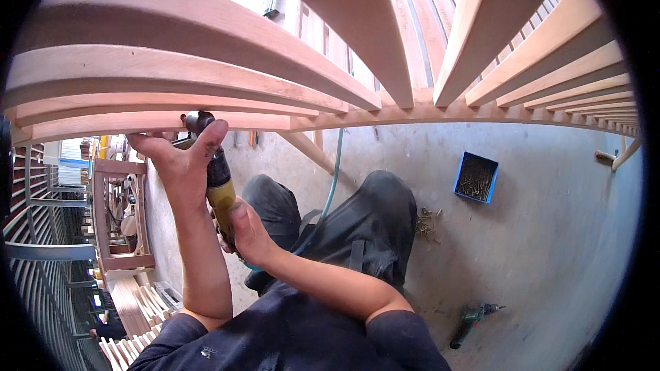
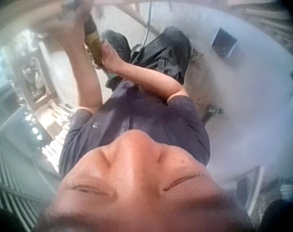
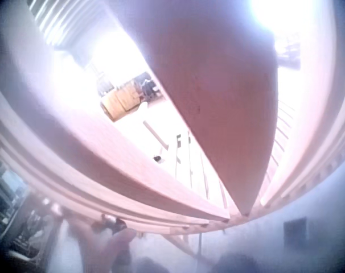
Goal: The person assembles a wooden chair frame by inserting dowels into pre-drilled holes and securing them with a pneumatic nail gun. The person works on the joints of the chair back and seat, using both manual alignment and power tools to fasten the components together.
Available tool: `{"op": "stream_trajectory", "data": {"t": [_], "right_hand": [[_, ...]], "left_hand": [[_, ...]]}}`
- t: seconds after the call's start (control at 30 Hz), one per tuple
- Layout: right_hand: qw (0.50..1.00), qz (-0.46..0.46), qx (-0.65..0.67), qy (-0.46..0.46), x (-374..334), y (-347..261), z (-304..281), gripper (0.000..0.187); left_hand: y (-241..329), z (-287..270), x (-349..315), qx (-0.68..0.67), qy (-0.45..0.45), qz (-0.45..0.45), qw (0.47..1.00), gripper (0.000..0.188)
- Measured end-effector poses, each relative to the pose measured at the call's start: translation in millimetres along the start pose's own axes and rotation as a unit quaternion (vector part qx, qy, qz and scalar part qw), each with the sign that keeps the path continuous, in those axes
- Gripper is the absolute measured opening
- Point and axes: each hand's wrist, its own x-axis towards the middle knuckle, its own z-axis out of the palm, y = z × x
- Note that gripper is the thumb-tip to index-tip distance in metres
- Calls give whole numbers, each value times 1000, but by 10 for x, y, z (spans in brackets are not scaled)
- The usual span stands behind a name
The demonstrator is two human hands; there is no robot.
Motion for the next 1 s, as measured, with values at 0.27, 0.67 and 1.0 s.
{"op": "stream_trajectory", "data": {"t": [0.27, 0.67, 1.0], "right_hand": [[999, -23, -29, -32, -4, -55, -47, 93], [1000, 13, -8, 2, 33, 54, -50, 88], [998, 48, -12, 29, 58, 140, -149, 89]], "left_hand": [[32, -9, 30, 26, 4, -47, 999, 106], [98, -37, 54, 55, 7, -51, 997, 94], [136, -46, 63, 38, 24, -76, 996, 95]]}}
